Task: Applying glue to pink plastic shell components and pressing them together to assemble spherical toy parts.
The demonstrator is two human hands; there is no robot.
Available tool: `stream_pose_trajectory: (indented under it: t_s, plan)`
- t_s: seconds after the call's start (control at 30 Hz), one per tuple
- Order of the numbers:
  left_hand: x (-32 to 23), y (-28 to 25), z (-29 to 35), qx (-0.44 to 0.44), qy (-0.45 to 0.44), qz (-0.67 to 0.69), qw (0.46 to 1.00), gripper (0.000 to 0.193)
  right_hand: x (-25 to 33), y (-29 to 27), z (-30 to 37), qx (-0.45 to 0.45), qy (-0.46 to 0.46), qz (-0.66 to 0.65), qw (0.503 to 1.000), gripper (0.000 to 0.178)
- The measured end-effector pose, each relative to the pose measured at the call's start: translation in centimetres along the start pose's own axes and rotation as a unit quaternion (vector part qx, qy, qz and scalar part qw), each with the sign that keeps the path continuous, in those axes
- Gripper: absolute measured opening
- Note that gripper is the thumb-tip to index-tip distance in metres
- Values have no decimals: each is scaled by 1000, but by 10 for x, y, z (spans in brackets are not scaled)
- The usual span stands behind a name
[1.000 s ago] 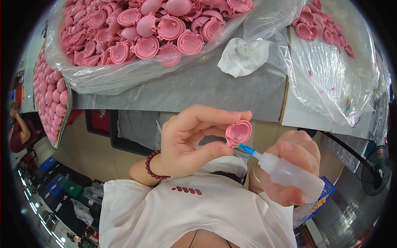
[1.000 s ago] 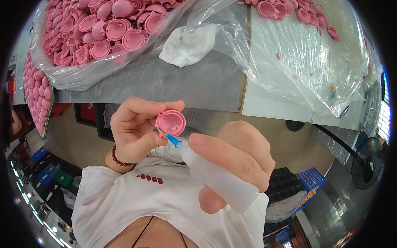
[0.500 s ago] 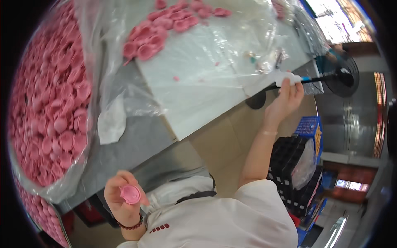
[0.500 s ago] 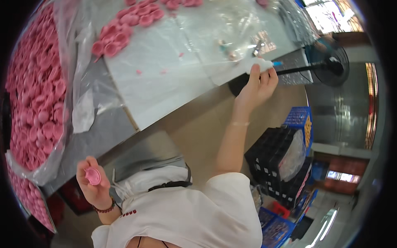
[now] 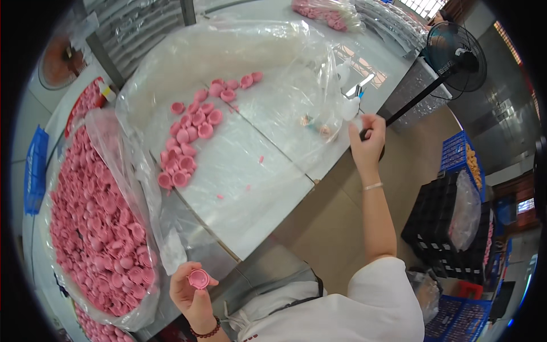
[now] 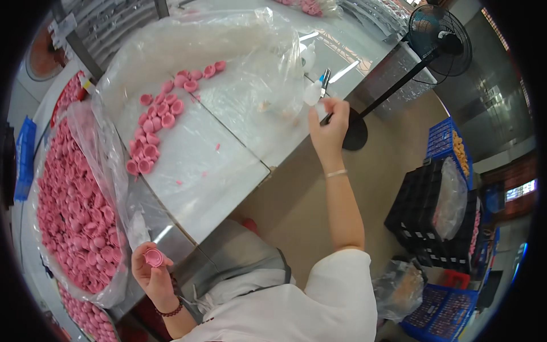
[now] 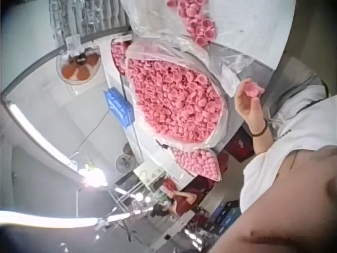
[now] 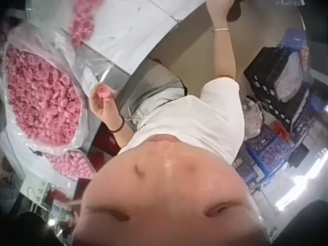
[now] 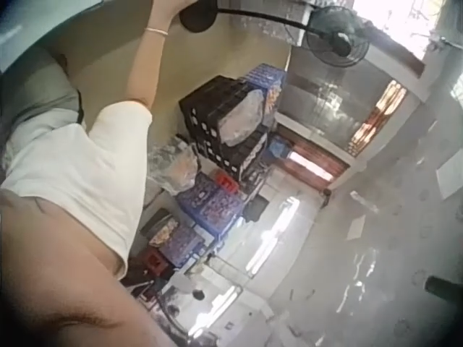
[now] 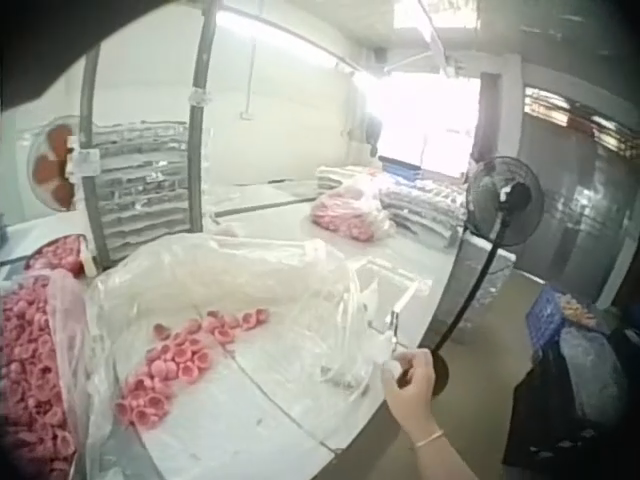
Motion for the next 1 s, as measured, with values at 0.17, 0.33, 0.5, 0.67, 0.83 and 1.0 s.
stream_pose_trajectory:
  t_s: [0.17, 0.33, 0.5, 0.67, 0.83, 1.0]
  plan:
    - [8, -3, -12, 18, -98, 105, 989, 46, 32, 5, 16, 98, -96, 56, 989, 30]
    - [9, -6, -14, -1, -129, 164, 978, 47, 55, 16, 13, 142, -125, 152, 970, 29]
    - [7, -8, -16, 11, -136, 220, 966, 47, 56, 31, 10, 201, -182, 169, 948, 22]
    - [9, -17, -14, 18, -136, 254, 957, 47, 48, 3, 19, 230, -86, 230, 942, 12]
    - [11, -14, -14, 57, -143, 255, 955, 48, -5, -41, -21, 105, 110, -19, 988, 18]
    - [9, -18, -13, 15, -131, 262, 956, 46, -20, -15, -65, 133, 160, -101, 973, 34]
Point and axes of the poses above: each hand's wrist, its own z-axis away from the middle knuckle, its own y-axis out of the palm, x = y × z, the point moved 5 cm from there along -z, towards the middle knuckle, and after that the axes turned 6 degrees about z, right-handed, at the moved point
